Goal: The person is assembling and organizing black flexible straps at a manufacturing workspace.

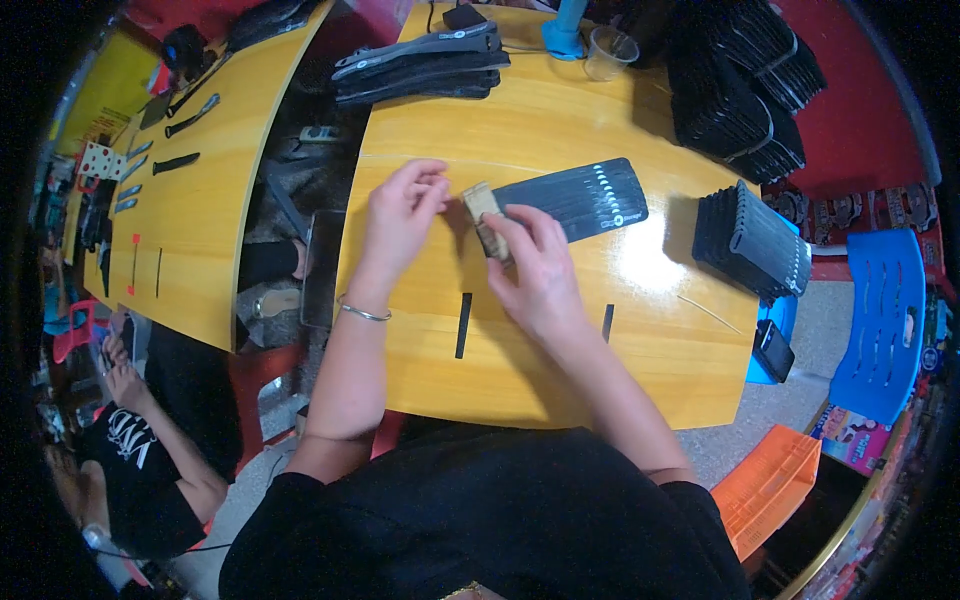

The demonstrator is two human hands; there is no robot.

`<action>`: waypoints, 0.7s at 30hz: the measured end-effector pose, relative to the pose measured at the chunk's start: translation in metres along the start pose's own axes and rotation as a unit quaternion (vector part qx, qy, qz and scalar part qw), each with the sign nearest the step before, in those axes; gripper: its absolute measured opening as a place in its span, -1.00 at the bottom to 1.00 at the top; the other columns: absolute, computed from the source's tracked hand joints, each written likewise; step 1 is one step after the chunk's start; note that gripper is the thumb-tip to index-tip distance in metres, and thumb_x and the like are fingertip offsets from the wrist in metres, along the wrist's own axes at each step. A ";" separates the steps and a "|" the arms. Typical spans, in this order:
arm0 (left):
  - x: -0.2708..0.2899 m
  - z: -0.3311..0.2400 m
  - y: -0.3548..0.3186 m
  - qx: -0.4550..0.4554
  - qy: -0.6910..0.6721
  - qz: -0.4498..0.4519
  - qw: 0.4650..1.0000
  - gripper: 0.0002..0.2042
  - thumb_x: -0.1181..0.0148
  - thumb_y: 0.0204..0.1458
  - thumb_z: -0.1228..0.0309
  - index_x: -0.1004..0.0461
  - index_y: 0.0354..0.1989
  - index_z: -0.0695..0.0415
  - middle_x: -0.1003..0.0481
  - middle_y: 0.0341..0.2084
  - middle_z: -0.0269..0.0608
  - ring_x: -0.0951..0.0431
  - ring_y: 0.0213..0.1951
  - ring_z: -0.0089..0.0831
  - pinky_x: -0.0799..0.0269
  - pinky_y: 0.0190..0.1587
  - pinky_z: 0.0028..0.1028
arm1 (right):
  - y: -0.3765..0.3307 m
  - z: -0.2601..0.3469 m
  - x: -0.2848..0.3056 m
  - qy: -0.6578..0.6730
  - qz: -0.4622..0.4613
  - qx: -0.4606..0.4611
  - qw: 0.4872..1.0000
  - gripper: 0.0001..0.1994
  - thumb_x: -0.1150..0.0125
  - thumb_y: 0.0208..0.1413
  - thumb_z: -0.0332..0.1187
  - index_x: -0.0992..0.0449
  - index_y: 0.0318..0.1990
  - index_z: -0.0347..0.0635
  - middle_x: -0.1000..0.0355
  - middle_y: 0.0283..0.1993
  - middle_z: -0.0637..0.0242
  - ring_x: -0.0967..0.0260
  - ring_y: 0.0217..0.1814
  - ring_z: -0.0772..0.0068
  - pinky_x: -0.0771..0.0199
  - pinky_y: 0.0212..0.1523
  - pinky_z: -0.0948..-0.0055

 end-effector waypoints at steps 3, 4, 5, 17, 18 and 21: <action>0.015 -0.015 0.002 -0.014 0.010 -0.050 0.999 -0.83 -0.20 0.05 0.47 -0.48 -0.21 0.25 -0.52 -0.37 -0.12 -0.58 -0.37 -0.38 -0.52 -0.36 -0.49 | 0.003 0.012 -0.006 0.046 0.009 0.008 0.999 -0.48 -0.33 -0.19 -0.54 -0.43 0.04 -0.16 -0.31 0.06 0.09 -0.28 0.10 0.04 -0.36 0.09 0.23; 0.019 -0.028 0.000 -0.044 0.081 -0.056 0.994 -0.84 -0.18 0.07 0.46 -0.48 -0.20 0.25 -0.52 -0.35 -0.12 -0.58 -0.37 -0.37 -0.52 -0.37 -0.49 | 0.002 0.012 -0.005 0.083 0.029 0.001 0.996 -0.49 -0.35 -0.18 -0.52 -0.44 0.04 -0.15 -0.32 0.06 0.10 -0.28 0.13 0.05 -0.35 0.12 0.24; 0.021 -0.042 -0.005 -0.015 0.098 -0.018 0.995 -0.81 -0.22 0.03 0.45 -0.48 -0.21 0.26 -0.52 -0.30 -0.11 -0.57 -0.29 -0.31 -0.51 -0.29 -0.41 | 0.004 0.010 -0.002 0.056 0.026 0.015 0.998 -0.49 -0.35 -0.14 -0.48 -0.43 0.06 -0.16 -0.31 0.11 0.10 -0.27 0.15 0.04 -0.32 0.15 0.21; -0.004 -0.033 -0.054 -0.114 0.276 0.112 0.948 -0.51 -0.43 -0.23 0.35 -0.47 -0.06 0.24 -0.33 0.10 0.01 -0.33 0.15 -0.04 -0.28 0.17 -0.24 | 0.007 -0.032 0.012 -0.086 0.097 0.057 0.990 -0.49 -0.32 -0.07 -0.33 -0.43 0.12 0.02 -0.27 0.23 0.23 -0.15 0.30 0.14 -0.14 0.24 0.18; -0.006 -0.033 -0.054 -0.120 0.280 0.113 0.946 -0.45 -0.46 -0.26 0.32 -0.46 -0.02 0.23 -0.32 0.13 0.05 -0.31 0.18 -0.03 -0.27 0.19 -0.23 | 0.006 -0.032 0.011 -0.080 0.088 0.046 0.992 -0.50 -0.32 -0.08 -0.33 -0.43 0.11 0.02 -0.28 0.22 0.23 -0.15 0.30 0.14 -0.13 0.24 0.18; -0.009 -0.034 -0.051 -0.117 0.290 0.109 0.943 -0.41 -0.49 -0.31 0.29 -0.46 -0.03 0.21 -0.32 0.12 0.04 -0.30 0.19 -0.03 -0.26 0.20 -0.22 | 0.005 -0.034 0.011 -0.064 0.073 0.029 0.995 -0.51 -0.32 -0.08 -0.32 -0.45 0.09 0.01 -0.28 0.21 0.23 -0.15 0.29 0.14 -0.12 0.24 0.17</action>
Point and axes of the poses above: each hand's wrist, its own y-axis towards the middle knuckle, its own x-axis out of the back of the hand, z = x × y, the point moved 3 cm from there along y, towards the middle knuckle
